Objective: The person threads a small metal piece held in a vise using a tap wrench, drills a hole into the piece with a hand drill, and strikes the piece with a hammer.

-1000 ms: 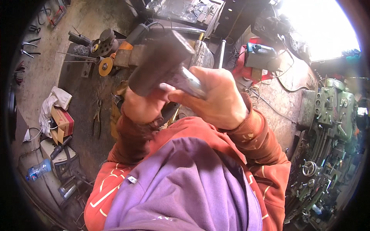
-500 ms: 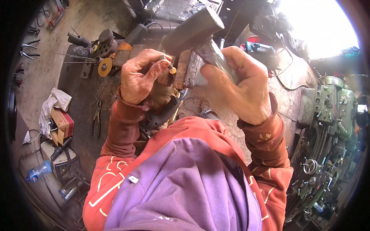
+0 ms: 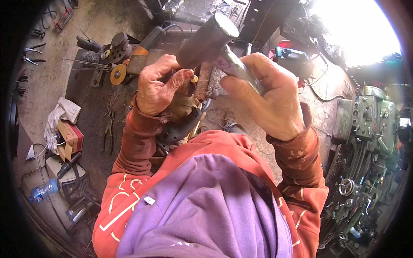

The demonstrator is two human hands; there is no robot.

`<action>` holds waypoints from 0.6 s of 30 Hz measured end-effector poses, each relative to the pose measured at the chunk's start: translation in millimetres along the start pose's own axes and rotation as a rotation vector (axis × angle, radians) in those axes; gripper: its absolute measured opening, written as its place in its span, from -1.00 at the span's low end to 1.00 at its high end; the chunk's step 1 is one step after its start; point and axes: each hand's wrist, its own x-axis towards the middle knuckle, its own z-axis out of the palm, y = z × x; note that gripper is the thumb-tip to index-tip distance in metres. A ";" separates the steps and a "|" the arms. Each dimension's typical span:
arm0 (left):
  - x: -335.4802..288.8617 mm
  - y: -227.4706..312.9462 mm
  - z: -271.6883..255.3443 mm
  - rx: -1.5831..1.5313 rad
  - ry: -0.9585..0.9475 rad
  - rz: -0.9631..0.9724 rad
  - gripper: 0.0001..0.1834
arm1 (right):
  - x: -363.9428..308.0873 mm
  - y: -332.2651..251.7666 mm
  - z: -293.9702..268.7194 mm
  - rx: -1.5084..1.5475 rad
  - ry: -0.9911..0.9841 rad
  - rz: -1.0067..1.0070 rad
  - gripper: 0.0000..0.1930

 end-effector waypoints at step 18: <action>-12.5 -10.0 14.6 -0.007 0.073 0.018 -0.84 | 3.0 -15.9 5.4 -0.007 -0.040 -0.033 -0.75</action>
